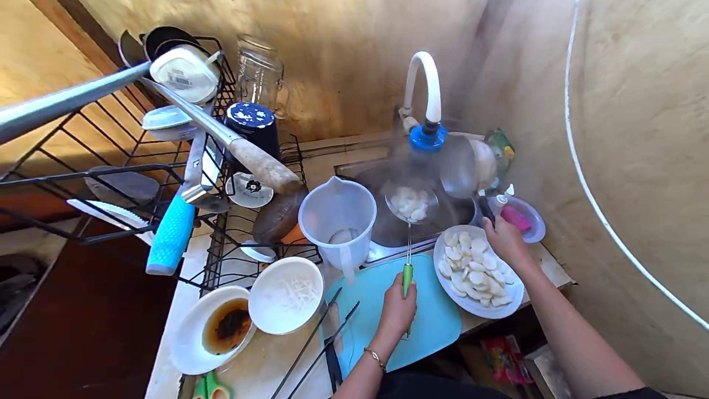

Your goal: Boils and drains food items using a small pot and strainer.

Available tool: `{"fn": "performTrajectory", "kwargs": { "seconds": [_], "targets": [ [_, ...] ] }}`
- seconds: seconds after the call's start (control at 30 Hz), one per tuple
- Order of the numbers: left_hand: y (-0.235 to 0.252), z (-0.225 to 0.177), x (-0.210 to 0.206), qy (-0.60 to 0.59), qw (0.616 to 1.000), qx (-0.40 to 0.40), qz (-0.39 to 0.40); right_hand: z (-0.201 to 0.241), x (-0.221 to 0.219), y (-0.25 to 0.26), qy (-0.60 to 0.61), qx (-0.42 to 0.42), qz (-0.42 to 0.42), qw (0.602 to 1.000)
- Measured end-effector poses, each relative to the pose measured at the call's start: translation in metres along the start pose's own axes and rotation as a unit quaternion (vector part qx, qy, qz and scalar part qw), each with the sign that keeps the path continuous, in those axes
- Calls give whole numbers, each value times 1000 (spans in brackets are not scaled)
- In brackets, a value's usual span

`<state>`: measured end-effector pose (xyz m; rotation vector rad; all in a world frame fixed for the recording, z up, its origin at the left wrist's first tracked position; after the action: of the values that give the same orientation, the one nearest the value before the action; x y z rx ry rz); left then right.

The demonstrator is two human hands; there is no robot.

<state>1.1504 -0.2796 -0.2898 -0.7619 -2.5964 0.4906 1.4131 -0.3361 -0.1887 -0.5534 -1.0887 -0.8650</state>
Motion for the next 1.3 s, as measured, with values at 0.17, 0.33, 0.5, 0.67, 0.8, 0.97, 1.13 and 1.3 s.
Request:
{"fn": "performTrajectory", "kwargs": {
  "seconds": [0.17,0.33,0.5,0.67,0.8,0.97,1.13,1.3],
  "targets": [
    [-1,-9,11,-8,1000,27,1,-9,11,-6,29,-5,-26,999],
    [-6,-14,12,-52,998,34,-5,-12,13,-16,56,-11,-32,998],
    [-10,-22,15,-51,998,35,-5,-15,13,-19,72,-10,-35,997],
    [-16,-25,15,-57,998,34,0,-18,16,-21,77,-2,-45,996],
    [-22,-26,14,-51,998,40,2,-15,18,-26,59,5,-43,997],
    [-29,-26,13,-75,996,38,-4,-13,16,-33,36,5,-26,999],
    [-33,-29,21,-40,999,28,6,-13,17,-46,56,-4,-29,998],
    [-43,-26,24,-35,999,8,15,-11,22,-68,67,-11,-57,996]
  ]
}}
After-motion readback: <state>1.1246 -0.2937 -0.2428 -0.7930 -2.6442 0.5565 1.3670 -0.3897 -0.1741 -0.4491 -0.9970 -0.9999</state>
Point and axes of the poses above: each hand's wrist, its own y-axis towards the middle knuckle, its own x-axis out of the back of the hand, z = x × y, the point moved 5 cm from there along y, towards the middle knuckle, and after that the axes turned 15 degrees about -z, right-handed, at the moved point
